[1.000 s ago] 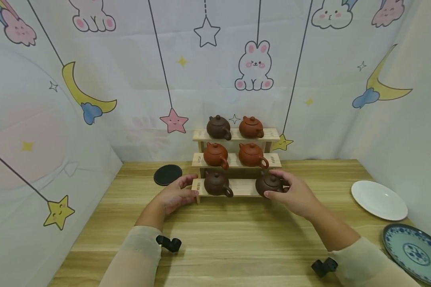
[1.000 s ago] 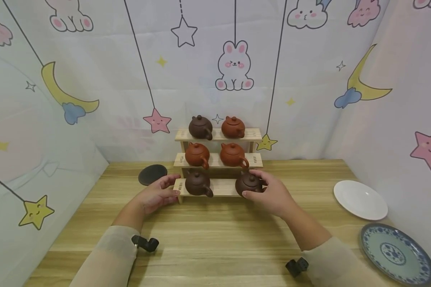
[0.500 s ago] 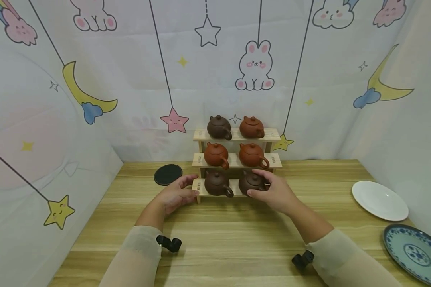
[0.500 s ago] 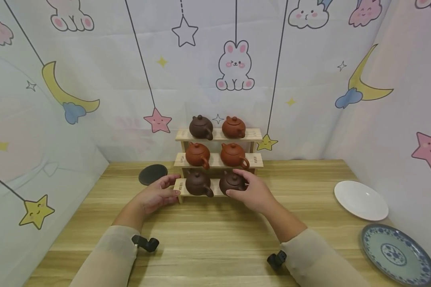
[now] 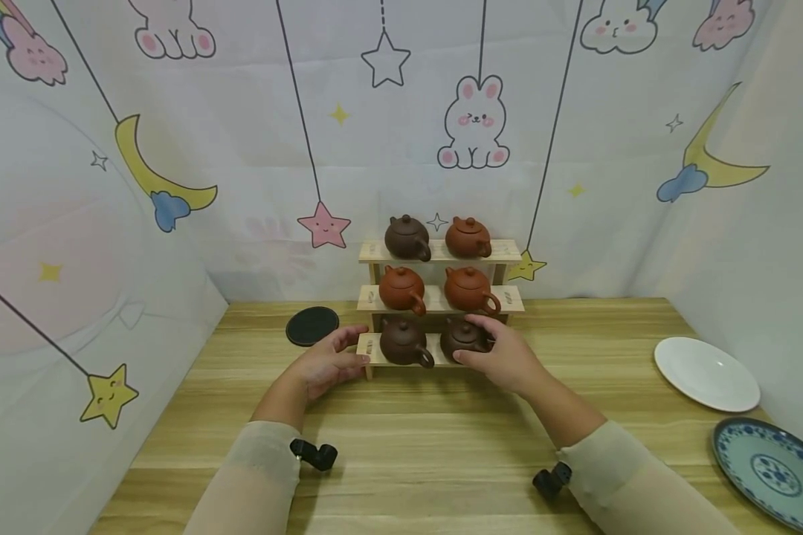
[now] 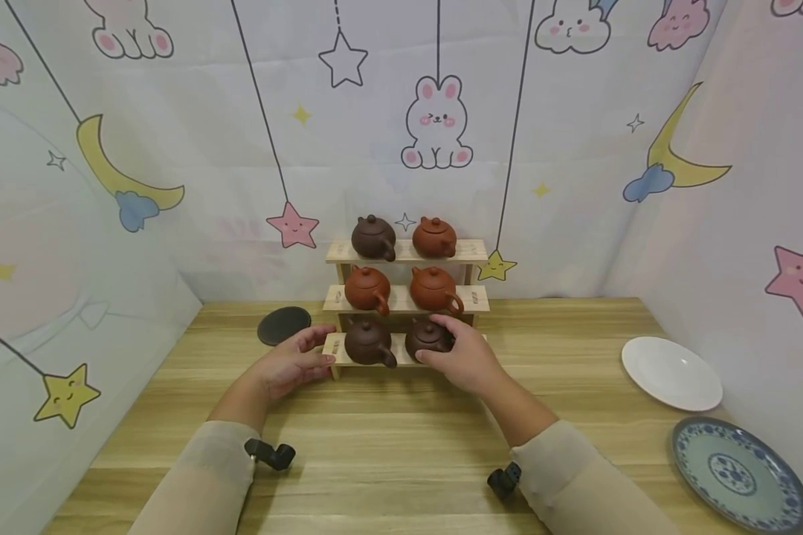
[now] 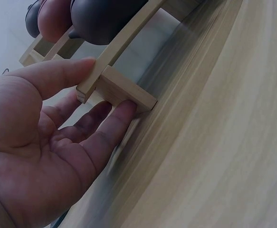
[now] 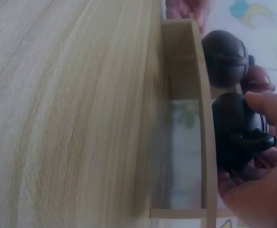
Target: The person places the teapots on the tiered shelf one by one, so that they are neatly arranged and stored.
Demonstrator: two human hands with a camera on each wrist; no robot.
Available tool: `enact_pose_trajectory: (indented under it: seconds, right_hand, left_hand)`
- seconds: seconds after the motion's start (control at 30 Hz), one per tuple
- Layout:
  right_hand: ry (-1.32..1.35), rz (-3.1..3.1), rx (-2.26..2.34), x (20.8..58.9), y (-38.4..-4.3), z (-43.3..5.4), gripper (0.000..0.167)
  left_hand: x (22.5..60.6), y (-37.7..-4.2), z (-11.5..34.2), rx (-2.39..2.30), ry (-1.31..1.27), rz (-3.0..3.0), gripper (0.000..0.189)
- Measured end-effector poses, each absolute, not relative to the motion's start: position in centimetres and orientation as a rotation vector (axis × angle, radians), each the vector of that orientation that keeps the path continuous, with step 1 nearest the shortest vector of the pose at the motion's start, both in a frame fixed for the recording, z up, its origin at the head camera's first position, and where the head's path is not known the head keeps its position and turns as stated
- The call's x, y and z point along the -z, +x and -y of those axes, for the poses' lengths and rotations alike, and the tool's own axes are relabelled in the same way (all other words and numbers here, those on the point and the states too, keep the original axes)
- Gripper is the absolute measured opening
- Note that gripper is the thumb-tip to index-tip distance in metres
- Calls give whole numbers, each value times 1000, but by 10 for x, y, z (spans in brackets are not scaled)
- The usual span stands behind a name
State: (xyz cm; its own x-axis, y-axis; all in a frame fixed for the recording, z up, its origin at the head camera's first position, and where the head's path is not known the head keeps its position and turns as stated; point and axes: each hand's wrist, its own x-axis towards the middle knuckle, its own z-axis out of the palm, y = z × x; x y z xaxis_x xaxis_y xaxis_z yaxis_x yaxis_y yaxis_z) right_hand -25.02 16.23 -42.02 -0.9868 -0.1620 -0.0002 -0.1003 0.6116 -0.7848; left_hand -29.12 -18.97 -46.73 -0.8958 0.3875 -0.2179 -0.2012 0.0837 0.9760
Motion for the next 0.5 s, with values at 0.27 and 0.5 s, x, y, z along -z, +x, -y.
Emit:
enact_pose_trajectory:
  seconds: [0.27, 0.5]
  right_hand:
    - [-253, -2741, 1364, 422, -246, -168, 74]
    - [-281, -2699, 1387, 413, -227, -179, 67]
  left_hand:
    - [466, -291, 188, -1856, 176, -1948, 75]
    - [466, -291, 188, -1836, 170, -1984, 75]
